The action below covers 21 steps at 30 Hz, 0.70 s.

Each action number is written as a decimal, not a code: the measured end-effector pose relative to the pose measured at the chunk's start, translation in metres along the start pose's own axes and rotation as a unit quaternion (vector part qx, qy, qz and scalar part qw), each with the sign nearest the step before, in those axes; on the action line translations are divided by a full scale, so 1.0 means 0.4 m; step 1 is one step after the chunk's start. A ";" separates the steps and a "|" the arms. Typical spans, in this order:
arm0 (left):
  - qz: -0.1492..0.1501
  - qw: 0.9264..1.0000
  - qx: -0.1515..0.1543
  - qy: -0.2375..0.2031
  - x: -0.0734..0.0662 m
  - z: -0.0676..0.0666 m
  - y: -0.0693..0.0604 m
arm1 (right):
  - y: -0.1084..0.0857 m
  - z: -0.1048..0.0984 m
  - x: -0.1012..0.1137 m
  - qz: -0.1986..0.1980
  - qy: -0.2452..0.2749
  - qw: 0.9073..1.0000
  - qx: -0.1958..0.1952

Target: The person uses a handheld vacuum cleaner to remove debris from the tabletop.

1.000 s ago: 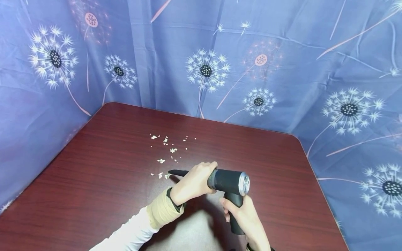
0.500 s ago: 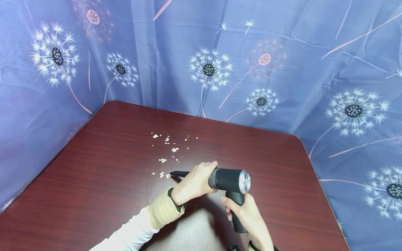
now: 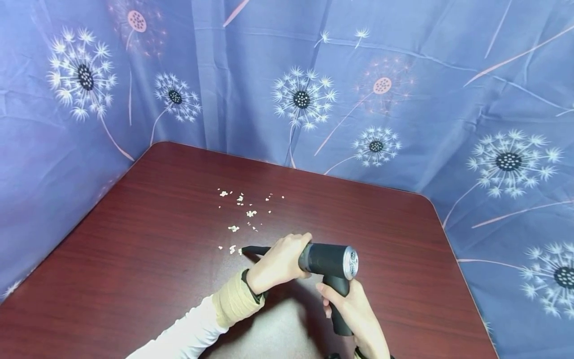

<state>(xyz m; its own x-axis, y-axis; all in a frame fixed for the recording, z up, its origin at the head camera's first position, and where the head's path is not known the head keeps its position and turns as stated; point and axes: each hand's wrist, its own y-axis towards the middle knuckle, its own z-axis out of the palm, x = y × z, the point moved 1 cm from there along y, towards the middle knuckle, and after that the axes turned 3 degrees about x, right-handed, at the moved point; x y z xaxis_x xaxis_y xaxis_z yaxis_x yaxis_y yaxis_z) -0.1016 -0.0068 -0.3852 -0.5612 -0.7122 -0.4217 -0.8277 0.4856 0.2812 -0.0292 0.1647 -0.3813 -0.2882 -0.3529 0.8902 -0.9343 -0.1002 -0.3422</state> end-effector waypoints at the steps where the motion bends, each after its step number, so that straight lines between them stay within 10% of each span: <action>1: -0.001 1.000 0.002 0.001 0.000 -0.001 0.000 | 0.000 0.000 -0.001 0.001 0.002 1.000 0.002; 21: -0.033 0.998 0.045 -0.009 0.005 -0.014 -0.010 | 0.005 0.011 -0.010 0.013 0.032 0.999 0.022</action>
<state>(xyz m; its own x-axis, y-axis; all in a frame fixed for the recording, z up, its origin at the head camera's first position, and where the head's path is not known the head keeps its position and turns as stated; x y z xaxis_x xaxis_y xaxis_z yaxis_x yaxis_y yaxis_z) -0.0994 -0.0129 -0.3822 -0.5055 -0.7351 -0.4518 -0.8582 0.4826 0.1749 -0.0288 0.1618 -0.3870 -0.3259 -0.2958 0.8979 -0.9169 -0.1327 -0.3765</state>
